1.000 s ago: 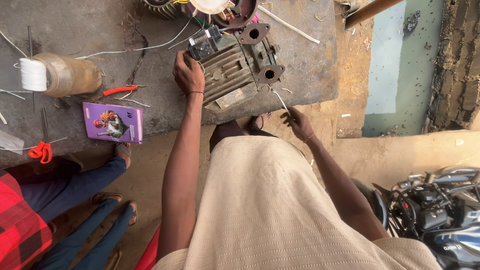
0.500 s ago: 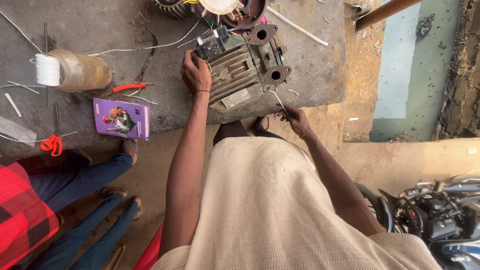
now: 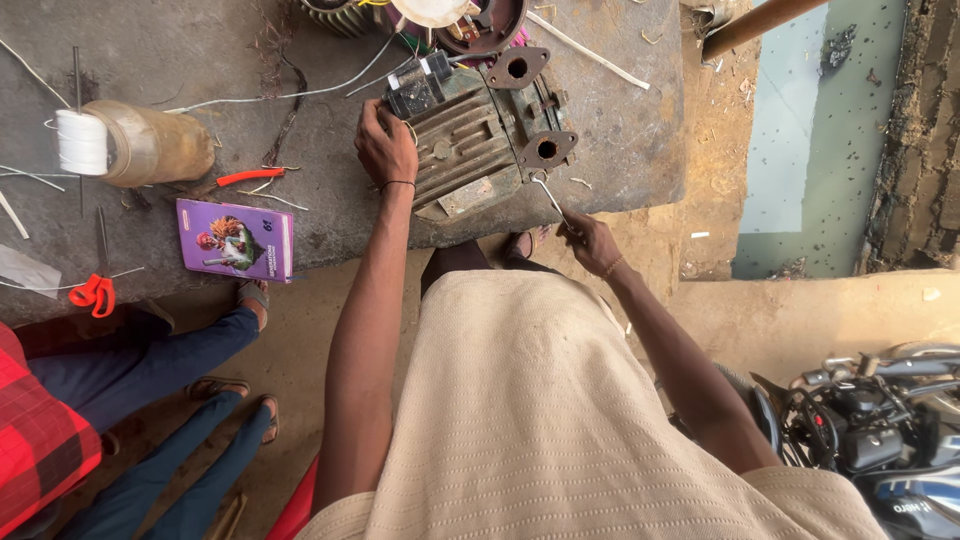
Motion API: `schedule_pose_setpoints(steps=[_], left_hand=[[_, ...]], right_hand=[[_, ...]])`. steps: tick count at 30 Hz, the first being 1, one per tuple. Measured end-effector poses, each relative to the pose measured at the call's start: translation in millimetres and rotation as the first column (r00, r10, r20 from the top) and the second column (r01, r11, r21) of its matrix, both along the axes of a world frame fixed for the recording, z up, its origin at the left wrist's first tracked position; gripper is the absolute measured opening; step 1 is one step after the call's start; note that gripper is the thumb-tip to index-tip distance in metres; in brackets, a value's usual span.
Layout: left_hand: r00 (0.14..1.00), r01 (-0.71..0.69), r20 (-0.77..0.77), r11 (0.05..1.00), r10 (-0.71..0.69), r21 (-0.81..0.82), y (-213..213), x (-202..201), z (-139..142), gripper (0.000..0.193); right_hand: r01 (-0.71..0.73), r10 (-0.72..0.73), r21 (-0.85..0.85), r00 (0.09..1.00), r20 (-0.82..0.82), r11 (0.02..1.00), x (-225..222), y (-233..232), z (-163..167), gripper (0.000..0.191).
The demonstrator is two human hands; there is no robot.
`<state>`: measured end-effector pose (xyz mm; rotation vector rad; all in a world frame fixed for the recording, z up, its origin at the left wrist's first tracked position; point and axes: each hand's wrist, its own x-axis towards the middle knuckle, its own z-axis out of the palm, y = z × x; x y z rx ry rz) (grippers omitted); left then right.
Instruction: The person uses a wrench to tighten bolts on a motor placed on a workbench. They then lift the motor to inspect the underside and wiring before placing it back down and continuing to tighten the bolts.
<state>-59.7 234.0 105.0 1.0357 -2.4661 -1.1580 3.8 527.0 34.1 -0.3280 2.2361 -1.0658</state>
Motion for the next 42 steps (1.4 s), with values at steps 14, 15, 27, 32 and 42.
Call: schedule_pose_setpoints(steps=[14,15,27,32,42], left_hand=[[1.000,-0.031,-0.004,0.999,0.031,0.026,-9,4,-21,0.029],[0.999,-0.038,-0.027,0.999,0.038,0.010,-9,4,-21,0.029],[0.997,-0.050,-0.059,0.999,0.049,-0.007,-12,6,-28,0.025],[0.998,-0.027,-0.065,0.999,0.025,-0.027,-9,4,-26,0.027],[0.999,-0.034,-0.043,0.999,0.033,-0.037,-5,3,-20,0.027]], right_hand=[[-0.248,0.132,0.149,0.831,0.540,0.957,-71,-17,13,0.042],[-0.232,0.135,0.125,0.843,0.521,0.965,-67,-9,11,0.037],[0.041,-0.046,0.024,0.938,0.343,0.999,12,15,-4,0.055],[-0.018,0.012,0.024,0.972,0.234,1.000,1,8,-5,0.059],[0.180,-0.148,-0.226,0.977,0.152,0.957,14,2,-16,0.064]])
